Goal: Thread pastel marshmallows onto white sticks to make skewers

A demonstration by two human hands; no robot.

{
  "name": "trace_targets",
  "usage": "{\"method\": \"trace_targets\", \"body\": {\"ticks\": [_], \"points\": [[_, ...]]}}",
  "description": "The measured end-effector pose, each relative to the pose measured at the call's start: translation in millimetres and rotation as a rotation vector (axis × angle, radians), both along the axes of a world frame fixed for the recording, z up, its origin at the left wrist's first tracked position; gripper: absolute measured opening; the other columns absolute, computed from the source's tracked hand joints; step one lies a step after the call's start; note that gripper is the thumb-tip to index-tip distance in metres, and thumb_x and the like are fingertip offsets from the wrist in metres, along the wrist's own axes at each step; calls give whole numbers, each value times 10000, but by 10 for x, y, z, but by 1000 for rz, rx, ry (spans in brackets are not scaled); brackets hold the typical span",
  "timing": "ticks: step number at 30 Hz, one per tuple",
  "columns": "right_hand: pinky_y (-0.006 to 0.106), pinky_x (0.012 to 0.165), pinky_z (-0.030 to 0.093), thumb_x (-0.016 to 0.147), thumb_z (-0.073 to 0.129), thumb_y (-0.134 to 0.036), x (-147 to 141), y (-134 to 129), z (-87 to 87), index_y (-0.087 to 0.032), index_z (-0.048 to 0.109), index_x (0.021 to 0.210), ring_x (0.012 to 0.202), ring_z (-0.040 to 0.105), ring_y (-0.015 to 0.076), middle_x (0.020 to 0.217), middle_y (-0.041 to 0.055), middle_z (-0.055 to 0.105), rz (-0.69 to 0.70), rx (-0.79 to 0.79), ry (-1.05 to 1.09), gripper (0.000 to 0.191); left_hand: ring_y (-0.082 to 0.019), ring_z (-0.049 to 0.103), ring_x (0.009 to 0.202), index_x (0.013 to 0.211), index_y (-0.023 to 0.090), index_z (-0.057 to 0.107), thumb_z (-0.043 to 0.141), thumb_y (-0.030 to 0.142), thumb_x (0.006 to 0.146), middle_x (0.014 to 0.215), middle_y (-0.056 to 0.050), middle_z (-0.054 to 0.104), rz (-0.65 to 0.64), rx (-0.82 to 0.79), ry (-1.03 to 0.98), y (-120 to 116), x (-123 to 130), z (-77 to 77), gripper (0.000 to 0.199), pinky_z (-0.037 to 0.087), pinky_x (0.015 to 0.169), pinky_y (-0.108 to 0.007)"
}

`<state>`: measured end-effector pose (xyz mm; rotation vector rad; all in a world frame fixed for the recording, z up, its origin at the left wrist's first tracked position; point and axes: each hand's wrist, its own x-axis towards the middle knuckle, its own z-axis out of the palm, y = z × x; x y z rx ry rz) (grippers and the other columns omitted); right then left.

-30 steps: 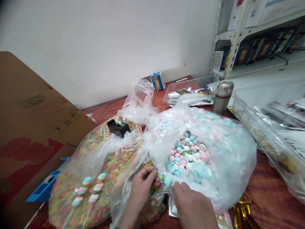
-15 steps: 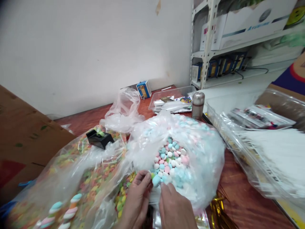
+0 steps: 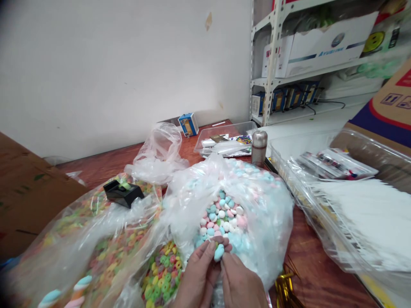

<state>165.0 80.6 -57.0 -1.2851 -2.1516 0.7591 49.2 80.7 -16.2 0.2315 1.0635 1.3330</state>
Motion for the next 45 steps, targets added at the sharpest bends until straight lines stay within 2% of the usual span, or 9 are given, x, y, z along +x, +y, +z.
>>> {"method": "trace_targets", "body": {"ticks": [7,14,18,22,27,31,35,40,45], "points": [[267,647,448,937,317,-205,-175,415,287,-218,537,786,715,631,177,775,32,648,-8,-61,-4,267,-216,686,865,1132,183,677,670,466,799,1000,-102,727,-4,33,189,173,-148,-61,437,537,810,-335],[240,558,379,918,351,-258,144,950,308,-224,496,707,608,562,162,650,-13,597,-236,-34,36,258,-224,627,933,979,208,701,522,165,846,961,-66,695,-131,366,1229,636,-309,-43,227,479,874,-374],[221,542,352,910,423,-279,140,1030,310,-219,512,687,586,553,147,607,-34,570,-261,-35,15,247,-212,591,980,1090,208,640,468,57,827,1045,-78,641,-129,473,1467,920,-225,-58,349,464,869,-350],[234,605,339,872,483,-181,-101,1079,325,-194,587,786,711,592,166,784,22,636,-279,2,-21,135,-206,584,871,889,186,647,466,70,830,897,-60,632,-187,475,1570,1080,-156,-125,223,459,803,-329],[239,599,324,864,463,-118,-195,1145,294,-173,605,841,700,585,163,826,48,635,-299,-18,45,154,-196,602,836,871,183,677,500,101,808,882,-52,669,-87,403,1412,1035,-219,-127,205,461,795,-327],[258,635,426,912,480,-279,-32,1062,331,-176,621,867,720,609,185,755,24,654,-185,-123,235,180,-161,616,647,1026,156,696,608,253,782,798,-45,695,-61,162,833,890,-291,-73,277,488,608,-268],[284,761,510,942,470,-367,65,900,381,-172,636,1076,878,661,200,944,43,719,-6,-267,461,289,-118,605,611,1049,126,710,735,315,699,807,-53,712,-116,92,362,716,-251,35,398,476,573,-210],[351,906,471,891,572,-399,49,808,359,-168,646,1150,979,632,234,1095,77,708,2,-421,703,355,-124,620,684,939,119,728,771,284,683,818,-55,717,-108,90,287,568,-167,150,308,497,651,-211],[349,956,436,888,557,-421,-2,801,314,-159,646,1134,1085,604,252,1133,89,698,-71,-409,683,370,-130,622,716,914,117,706,763,270,697,850,-55,708,-92,115,315,500,-185,156,272,507,687,-228]]}}
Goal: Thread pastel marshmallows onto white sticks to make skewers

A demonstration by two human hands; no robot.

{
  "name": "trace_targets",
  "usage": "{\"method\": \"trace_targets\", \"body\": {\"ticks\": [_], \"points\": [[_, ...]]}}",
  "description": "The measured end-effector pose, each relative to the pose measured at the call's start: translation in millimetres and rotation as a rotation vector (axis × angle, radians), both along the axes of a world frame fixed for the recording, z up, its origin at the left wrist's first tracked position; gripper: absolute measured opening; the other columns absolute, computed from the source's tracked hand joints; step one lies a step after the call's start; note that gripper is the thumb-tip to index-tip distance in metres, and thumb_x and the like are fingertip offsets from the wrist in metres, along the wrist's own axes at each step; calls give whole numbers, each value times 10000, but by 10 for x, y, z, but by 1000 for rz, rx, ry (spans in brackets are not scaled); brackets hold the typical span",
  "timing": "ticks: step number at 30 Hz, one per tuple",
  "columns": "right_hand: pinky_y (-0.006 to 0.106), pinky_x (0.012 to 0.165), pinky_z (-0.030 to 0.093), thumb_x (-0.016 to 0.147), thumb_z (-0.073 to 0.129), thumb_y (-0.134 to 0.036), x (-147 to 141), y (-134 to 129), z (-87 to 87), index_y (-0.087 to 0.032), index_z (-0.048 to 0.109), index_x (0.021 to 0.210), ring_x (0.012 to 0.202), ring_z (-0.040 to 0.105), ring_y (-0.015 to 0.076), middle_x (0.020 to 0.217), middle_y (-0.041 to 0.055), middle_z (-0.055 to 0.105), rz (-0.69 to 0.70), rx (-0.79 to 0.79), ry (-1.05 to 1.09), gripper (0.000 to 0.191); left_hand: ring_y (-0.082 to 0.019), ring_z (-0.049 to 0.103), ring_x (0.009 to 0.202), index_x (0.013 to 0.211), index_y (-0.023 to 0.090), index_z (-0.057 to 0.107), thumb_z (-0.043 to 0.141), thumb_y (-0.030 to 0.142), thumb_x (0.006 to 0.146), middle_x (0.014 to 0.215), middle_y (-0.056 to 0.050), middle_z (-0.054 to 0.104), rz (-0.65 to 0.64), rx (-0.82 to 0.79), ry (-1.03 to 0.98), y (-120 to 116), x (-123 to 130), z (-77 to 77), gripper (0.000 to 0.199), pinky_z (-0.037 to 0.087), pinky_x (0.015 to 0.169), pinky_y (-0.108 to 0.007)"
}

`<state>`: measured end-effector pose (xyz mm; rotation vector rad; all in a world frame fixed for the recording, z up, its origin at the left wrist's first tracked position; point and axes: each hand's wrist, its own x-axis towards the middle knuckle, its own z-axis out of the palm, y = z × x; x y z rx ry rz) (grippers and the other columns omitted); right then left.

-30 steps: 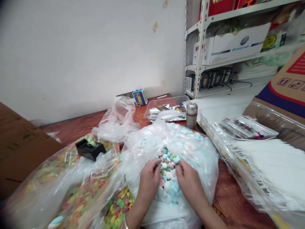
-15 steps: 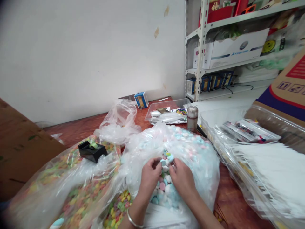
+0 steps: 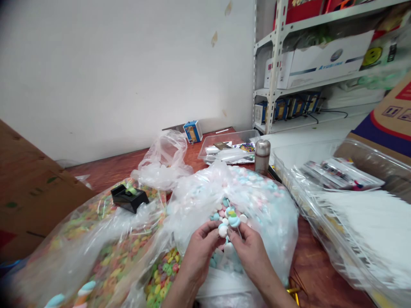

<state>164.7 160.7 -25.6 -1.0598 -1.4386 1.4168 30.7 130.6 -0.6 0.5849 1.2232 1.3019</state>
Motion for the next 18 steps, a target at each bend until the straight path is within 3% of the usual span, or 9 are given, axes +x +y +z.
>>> {"method": "trace_targets", "body": {"ticks": [4,7,13,18], "points": [[342,939,440,890,531,-411,-42,-11,-9,-158,625,1125,1068,605,251,1115,96,696,-18,23,-45,358,-155,650,779,947,133,664,801,227,642,898,-66,719,-31,66,54,-18,11,-12,347,513,700,-232],[335,895,449,900,505,-392,-16,-73,-15,-184,606,1082,995,620,243,1074,94,693,-35,80,-141,294,-150,658,741,921,143,636,790,186,625,854,-54,719,25,81,121,2,24,-32,336,511,651,-220],[262,620,462,939,358,-397,196,-412,-73,-271,607,843,635,637,203,684,15,685,56,209,-488,295,-148,673,723,929,137,623,744,191,663,834,-56,722,140,107,177,44,-46,-97,297,519,645,-221],[241,618,459,924,357,-395,278,-577,168,-264,587,745,627,620,189,657,8,663,122,195,-462,320,-141,671,694,910,150,600,714,164,677,797,-39,724,142,130,194,31,-49,-108,260,522,629,-219]]}}
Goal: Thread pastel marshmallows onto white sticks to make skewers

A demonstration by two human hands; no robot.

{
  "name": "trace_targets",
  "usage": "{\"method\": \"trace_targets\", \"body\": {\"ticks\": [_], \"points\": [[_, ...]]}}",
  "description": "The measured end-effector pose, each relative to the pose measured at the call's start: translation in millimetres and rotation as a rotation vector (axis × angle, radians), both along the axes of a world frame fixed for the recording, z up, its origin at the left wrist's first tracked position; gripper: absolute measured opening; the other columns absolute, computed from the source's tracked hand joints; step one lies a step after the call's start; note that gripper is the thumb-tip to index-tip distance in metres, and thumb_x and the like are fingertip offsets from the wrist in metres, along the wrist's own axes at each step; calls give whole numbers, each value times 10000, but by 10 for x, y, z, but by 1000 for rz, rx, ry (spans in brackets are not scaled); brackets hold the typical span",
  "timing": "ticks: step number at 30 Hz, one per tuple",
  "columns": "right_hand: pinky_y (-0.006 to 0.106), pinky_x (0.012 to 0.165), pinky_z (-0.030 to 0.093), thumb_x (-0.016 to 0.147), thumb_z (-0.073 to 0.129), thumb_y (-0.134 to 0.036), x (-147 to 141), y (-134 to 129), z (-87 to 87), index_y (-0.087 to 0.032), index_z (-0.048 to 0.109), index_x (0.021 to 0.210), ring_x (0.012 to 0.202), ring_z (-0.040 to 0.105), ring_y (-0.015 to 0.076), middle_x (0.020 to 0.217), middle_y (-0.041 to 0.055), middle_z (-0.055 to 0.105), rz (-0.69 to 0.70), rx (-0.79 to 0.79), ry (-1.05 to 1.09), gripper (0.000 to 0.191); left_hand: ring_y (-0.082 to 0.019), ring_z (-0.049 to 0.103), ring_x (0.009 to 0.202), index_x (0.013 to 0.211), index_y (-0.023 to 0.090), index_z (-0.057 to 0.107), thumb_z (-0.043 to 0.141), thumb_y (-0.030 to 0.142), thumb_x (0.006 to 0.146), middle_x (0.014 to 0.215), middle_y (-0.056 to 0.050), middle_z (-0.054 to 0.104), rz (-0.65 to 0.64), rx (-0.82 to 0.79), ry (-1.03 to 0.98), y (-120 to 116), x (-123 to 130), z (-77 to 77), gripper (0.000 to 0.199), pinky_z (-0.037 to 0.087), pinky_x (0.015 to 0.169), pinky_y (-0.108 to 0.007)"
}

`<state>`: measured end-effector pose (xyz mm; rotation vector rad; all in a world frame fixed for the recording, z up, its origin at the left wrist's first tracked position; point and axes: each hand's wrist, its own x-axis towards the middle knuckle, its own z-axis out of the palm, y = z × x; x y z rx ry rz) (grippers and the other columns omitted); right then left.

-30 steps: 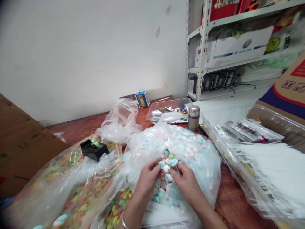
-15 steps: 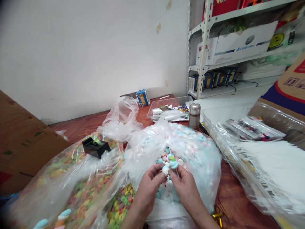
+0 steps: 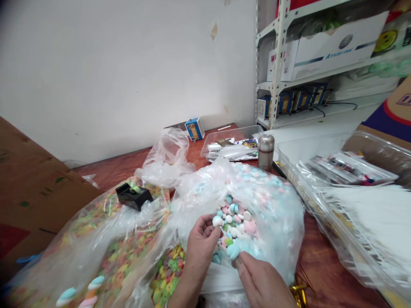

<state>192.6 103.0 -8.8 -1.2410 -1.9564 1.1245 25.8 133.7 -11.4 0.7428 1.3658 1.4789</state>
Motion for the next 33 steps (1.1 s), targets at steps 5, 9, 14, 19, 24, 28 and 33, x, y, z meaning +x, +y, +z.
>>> {"method": "trace_targets", "body": {"ticks": [5,9,14,19,24,28,33], "points": [[225,626,435,914,344,-390,-27,38,208,-232,558,709,668,577,172,692,4,620,1,-183,54,336,-116,649,640,897,160,597,685,138,690,750,-8,709,-30,9,54,-35,45,40,226,500,596,-192],[216,457,306,904,350,-454,-49,40,148,-213,571,781,511,383,123,570,-54,415,30,-421,134,349,-132,655,694,893,154,613,677,131,690,776,-20,708,-41,30,130,-60,55,49,215,506,634,-205],[224,403,160,899,349,-511,-115,17,81,-213,526,834,430,203,104,492,-115,178,28,-558,233,352,-148,648,729,887,151,634,653,125,696,789,-35,704,-57,58,198,-75,71,22,193,508,664,-225],[216,447,229,906,369,-484,-180,38,70,-225,475,727,465,269,101,512,-102,250,13,-463,242,332,-161,642,757,902,152,662,618,117,721,823,-48,696,-70,115,283,-93,49,-28,190,512,703,-250],[219,462,274,921,339,-497,-152,74,19,-219,497,772,479,311,110,530,-91,302,55,-425,216,352,-185,648,828,966,167,672,612,138,761,895,-66,699,-116,136,281,-171,27,-40,216,519,753,-273],[228,543,356,934,334,-466,-168,92,35,-224,470,714,591,427,135,628,-37,457,28,-269,134,354,-183,649,821,1017,180,666,562,121,784,941,-68,690,-136,124,319,-301,90,-22,262,532,763,-283],[251,630,407,970,283,-434,-256,92,-83,-233,497,803,686,539,166,726,-3,580,131,-142,0,338,-208,634,991,1152,220,642,456,47,811,1091,-75,675,-102,144,511,-561,86,-30,425,494,916,-339]]}}
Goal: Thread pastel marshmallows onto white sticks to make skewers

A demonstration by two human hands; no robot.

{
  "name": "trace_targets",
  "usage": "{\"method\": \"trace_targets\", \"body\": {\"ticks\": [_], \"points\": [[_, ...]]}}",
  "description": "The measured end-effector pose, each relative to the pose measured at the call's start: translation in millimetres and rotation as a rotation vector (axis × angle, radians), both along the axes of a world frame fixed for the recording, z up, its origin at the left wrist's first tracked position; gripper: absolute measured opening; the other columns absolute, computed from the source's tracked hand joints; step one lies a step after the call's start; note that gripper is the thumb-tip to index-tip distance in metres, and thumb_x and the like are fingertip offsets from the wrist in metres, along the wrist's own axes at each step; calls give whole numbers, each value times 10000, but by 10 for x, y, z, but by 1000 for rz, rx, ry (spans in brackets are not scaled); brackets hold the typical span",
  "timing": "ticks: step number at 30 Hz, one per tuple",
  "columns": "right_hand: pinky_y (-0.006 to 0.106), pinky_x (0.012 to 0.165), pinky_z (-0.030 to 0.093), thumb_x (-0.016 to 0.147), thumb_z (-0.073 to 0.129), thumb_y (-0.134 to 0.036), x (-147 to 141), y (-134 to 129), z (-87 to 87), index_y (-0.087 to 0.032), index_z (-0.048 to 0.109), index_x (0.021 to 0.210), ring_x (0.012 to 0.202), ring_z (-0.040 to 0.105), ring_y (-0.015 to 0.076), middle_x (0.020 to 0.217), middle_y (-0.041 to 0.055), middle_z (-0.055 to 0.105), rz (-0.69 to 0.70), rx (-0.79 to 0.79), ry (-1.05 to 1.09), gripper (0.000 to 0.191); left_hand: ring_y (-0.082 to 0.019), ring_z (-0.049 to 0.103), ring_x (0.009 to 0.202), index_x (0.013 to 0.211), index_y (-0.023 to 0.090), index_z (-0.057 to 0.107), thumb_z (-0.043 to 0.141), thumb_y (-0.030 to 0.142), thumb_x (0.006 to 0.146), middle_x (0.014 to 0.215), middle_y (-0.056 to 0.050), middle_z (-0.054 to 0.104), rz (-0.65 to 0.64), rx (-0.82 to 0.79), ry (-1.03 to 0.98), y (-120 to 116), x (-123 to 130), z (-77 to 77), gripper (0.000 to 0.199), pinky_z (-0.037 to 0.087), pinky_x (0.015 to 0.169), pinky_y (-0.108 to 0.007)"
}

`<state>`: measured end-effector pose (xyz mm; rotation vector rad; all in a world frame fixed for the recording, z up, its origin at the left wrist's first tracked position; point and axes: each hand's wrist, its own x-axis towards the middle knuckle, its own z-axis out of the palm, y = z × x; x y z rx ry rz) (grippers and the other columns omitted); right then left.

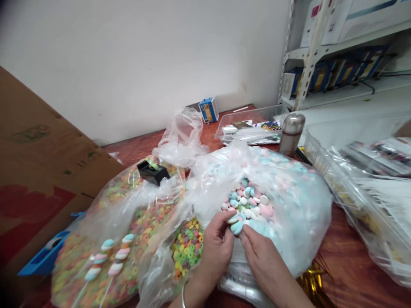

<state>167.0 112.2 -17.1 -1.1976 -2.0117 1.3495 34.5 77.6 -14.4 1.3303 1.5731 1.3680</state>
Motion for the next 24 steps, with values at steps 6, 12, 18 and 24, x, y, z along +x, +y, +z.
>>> {"method": "trace_targets", "body": {"ticks": [6,12,18,24], "points": [[295,666,411,965,322,-488,115,-42,-233,-257,559,777,734,606,203,778,14,636,-90,189,-261,381,-240,617,1019,1134,228,648,493,138,881,1093,-94,669,213,-44,460,-446,-644,-41,310,476,917,-380],[304,650,430,980,309,-453,78,-225,-186,-268,594,818,724,644,199,793,15,643,-5,267,-346,377,-257,598,979,919,216,707,522,134,862,985,-79,673,169,-135,849,-593,-1133,-150,210,489,886,-442],[287,619,450,995,314,-390,-64,-429,-154,-275,576,827,710,665,180,802,-4,637,110,328,-380,332,-271,603,993,777,207,687,580,188,831,975,-81,684,278,-137,613,-574,-1030,-87,121,468,917,-460],[282,593,454,1000,321,-331,-167,-543,-199,-271,551,839,679,670,173,801,-8,630,161,433,-383,287,-159,610,601,759,174,646,753,335,700,640,10,639,354,-325,-344,-524,-885,10,202,521,583,-269]]}}
